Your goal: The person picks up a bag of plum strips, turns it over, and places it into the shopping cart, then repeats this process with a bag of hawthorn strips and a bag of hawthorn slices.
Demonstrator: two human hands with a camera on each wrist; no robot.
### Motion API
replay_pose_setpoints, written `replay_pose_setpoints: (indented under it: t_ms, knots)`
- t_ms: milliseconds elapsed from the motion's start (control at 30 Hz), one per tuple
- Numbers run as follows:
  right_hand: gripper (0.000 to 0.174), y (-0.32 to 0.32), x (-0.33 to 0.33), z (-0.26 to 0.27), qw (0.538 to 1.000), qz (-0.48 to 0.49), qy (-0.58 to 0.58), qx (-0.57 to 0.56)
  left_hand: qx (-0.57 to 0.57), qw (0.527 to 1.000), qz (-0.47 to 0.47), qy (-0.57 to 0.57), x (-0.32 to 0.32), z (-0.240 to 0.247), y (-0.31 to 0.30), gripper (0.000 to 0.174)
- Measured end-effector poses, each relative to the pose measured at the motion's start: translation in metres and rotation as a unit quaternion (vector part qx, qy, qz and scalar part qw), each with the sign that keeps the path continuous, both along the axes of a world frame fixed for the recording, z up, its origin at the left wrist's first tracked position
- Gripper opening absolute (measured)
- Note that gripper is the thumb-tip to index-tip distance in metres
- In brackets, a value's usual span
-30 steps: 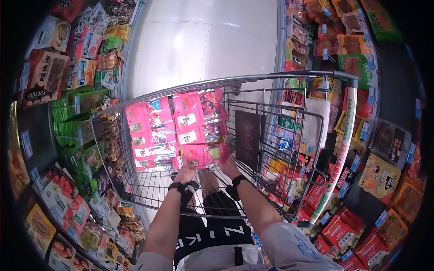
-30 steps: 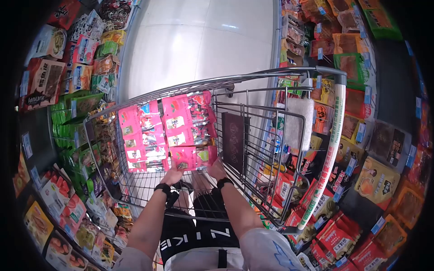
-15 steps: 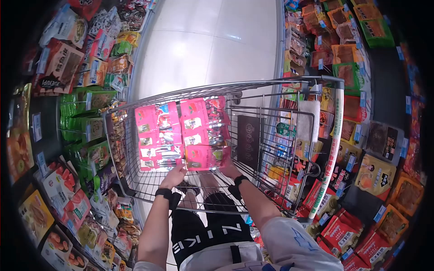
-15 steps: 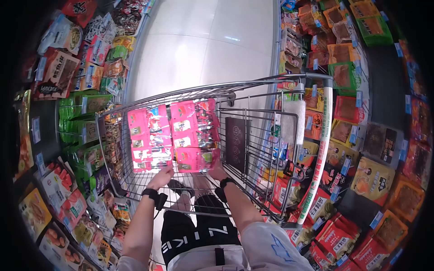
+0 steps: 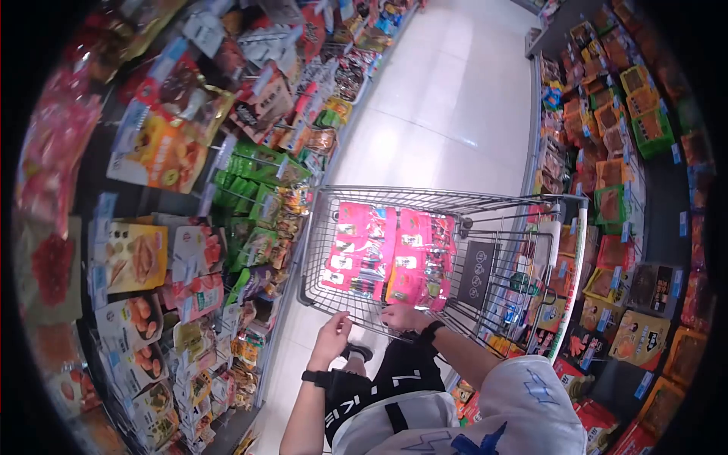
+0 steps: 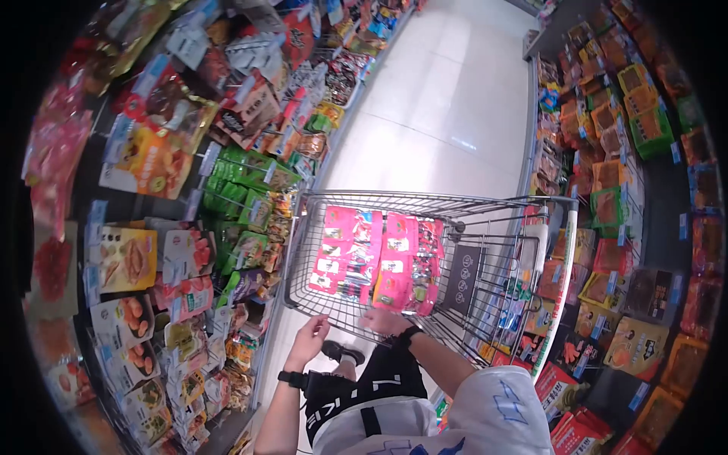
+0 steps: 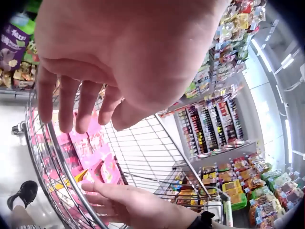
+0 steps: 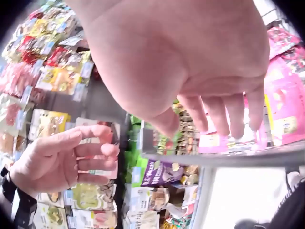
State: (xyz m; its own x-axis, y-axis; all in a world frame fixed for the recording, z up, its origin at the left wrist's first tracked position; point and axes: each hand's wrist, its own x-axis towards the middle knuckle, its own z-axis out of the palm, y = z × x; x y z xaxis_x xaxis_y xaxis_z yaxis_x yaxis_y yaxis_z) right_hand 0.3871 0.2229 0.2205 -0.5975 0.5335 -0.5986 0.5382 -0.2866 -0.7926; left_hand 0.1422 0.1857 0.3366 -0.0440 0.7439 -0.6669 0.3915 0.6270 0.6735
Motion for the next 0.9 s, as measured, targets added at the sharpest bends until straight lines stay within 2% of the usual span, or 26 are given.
replay_pose_setpoints:
  t_ms: [67, 133, 200, 267, 300, 333, 367, 400, 467, 533, 633, 733, 900]
  knots:
    - [0.04, -0.003, -0.041, 0.031, 0.999, 0.017, -0.015, 0.041, 0.014, 1.0, -0.017, -0.01, -0.021, 0.029, -0.019, 0.038]
    - [0.042, -0.015, -0.087, 0.067, 0.975, 0.028, -0.135, 0.176, 0.043, 0.999, -0.011, -0.015, -0.045, 0.057, -0.04, 0.04]
    - [0.047, -0.017, -0.134, 0.116, 0.972, 0.06, -0.145, 0.174, 0.078, 0.997, -0.002, -0.01, -0.072, 0.089, -0.064, 0.041]
    - [0.043, -0.037, -0.182, 0.146, 0.98, 0.025, -0.03, 0.193, 0.11, 0.994, 0.013, -0.002, -0.102, 0.122, -0.096, 0.041]
    - [0.043, -0.055, -0.205, 0.164, 0.978, 0.03, -0.024, 0.203, 0.145, 0.989, 0.008, -0.017, -0.121, 0.139, -0.114, 0.041]
    - [0.04, -0.069, -0.231, 0.185, 0.986, 0.011, 0.064, 0.152, 0.185, 0.982, 0.009, -0.027, -0.143, 0.159, -0.132, 0.041]
    - [0.037, -0.074, -0.262, 0.203, 0.983, 0.004, 0.153, 0.102, 0.178, 0.982, 0.039, -0.041, -0.161, 0.183, -0.154, 0.039]
    - [0.032, -0.094, -0.292, 0.21, 0.958, -0.04, 0.274, 0.072, 0.239, 0.967, 0.055, -0.072, -0.185, 0.189, -0.176, 0.037]
    - [0.028, -0.124, -0.339, 0.296, 0.928, -0.034, 0.37, -0.012, 0.266, 0.945, 0.13, -0.139, -0.229, 0.234, -0.219, 0.033]
    - [0.026, -0.156, -0.382, 0.345, 0.887, -0.053, 0.452, -0.077, 0.344, 0.915, 0.189, -0.096, -0.266, 0.28, -0.265, 0.032]
    - [0.024, -0.193, -0.434, 0.421, 0.856, -0.017, 0.514, -0.055, 0.405, 0.884, 0.225, -0.059, -0.315, 0.362, -0.335, 0.03]
    - [0.022, -0.218, -0.472, 0.492, 0.809, 0.043, 0.587, -0.001, 0.471, 0.836, 0.277, -0.041, -0.358, 0.415, -0.396, 0.029]
    - [0.021, -0.233, -0.536, 0.593, 0.77, 0.095, 0.618, 0.128, 0.6, 0.708, 0.368, 0.05, -0.41, 0.482, -0.436, 0.018]
